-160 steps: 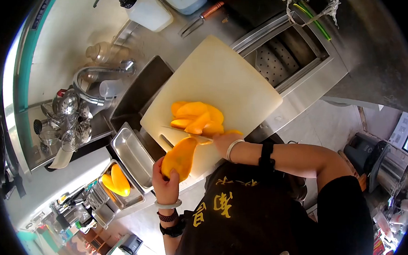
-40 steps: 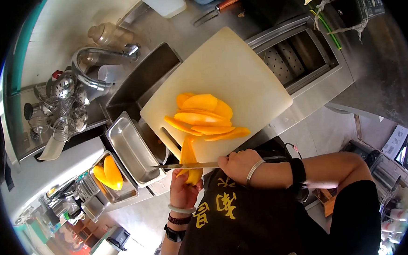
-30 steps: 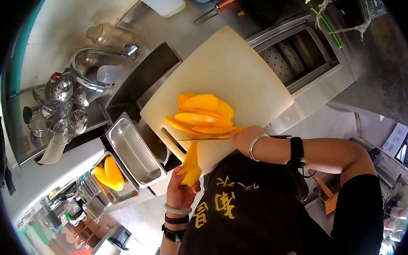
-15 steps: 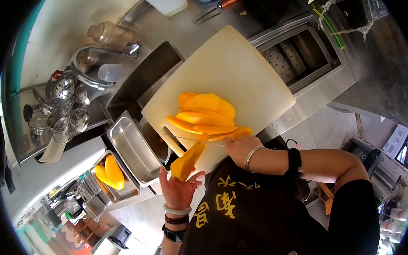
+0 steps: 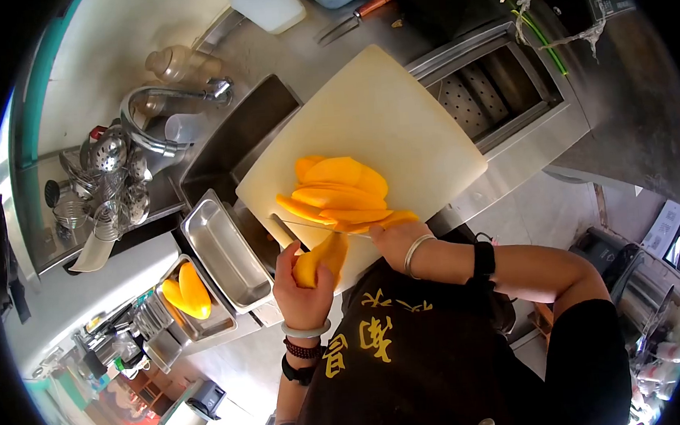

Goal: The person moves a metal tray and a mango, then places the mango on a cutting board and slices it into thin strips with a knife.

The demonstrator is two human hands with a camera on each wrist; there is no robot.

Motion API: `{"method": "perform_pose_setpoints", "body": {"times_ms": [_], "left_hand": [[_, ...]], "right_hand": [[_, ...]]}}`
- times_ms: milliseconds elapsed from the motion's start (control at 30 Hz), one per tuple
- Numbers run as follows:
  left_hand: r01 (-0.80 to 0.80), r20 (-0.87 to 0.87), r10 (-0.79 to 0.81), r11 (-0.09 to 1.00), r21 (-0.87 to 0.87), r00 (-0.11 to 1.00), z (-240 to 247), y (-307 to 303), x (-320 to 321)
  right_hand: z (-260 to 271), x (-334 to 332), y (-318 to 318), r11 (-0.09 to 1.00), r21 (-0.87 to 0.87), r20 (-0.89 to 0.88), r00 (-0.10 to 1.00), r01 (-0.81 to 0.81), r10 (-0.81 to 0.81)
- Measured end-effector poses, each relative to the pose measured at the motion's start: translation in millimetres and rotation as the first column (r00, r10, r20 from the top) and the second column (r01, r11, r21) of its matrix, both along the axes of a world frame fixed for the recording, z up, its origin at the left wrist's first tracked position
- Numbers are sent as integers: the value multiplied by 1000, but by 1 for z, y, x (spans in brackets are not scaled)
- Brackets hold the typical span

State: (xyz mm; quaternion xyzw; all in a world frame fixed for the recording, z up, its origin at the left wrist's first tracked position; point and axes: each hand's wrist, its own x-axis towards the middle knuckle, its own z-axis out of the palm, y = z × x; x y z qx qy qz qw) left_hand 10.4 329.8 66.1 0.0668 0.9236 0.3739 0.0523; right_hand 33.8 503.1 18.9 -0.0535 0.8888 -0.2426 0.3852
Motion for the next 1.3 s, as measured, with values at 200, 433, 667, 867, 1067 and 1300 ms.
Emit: {"method": "perform_pose_setpoints", "body": {"times_ms": [200, 433, 667, 867, 1067, 1300], "left_hand": [[70, 68, -67, 996, -53, 995, -4, -7, 5], [-170, 95, 174, 984, -52, 980, 3, -15, 12], [-223, 43, 227, 972, -80, 973, -1, -3, 11], [-186, 41, 191, 977, -107, 981, -6, 0, 9], [-171, 34, 174, 981, -94, 984, -3, 7, 7], [-204, 57, 207, 978, -41, 977, -3, -2, 4]], "right_hand": [[7, 0, 0, 998, -43, -47, 997, 55, -57], [30, 23, -10, 986, -168, -210, 977, -4, -32], [42, 20, -19, 981, -192, -53, 998, -32, 22], [48, 15, -17, 985, -171, 37, 999, -22, 29], [19, 10, -14, 994, -105, 108, 994, 20, -9], [-37, 7, -19, 996, -8, 61, 995, 85, -85]]}}
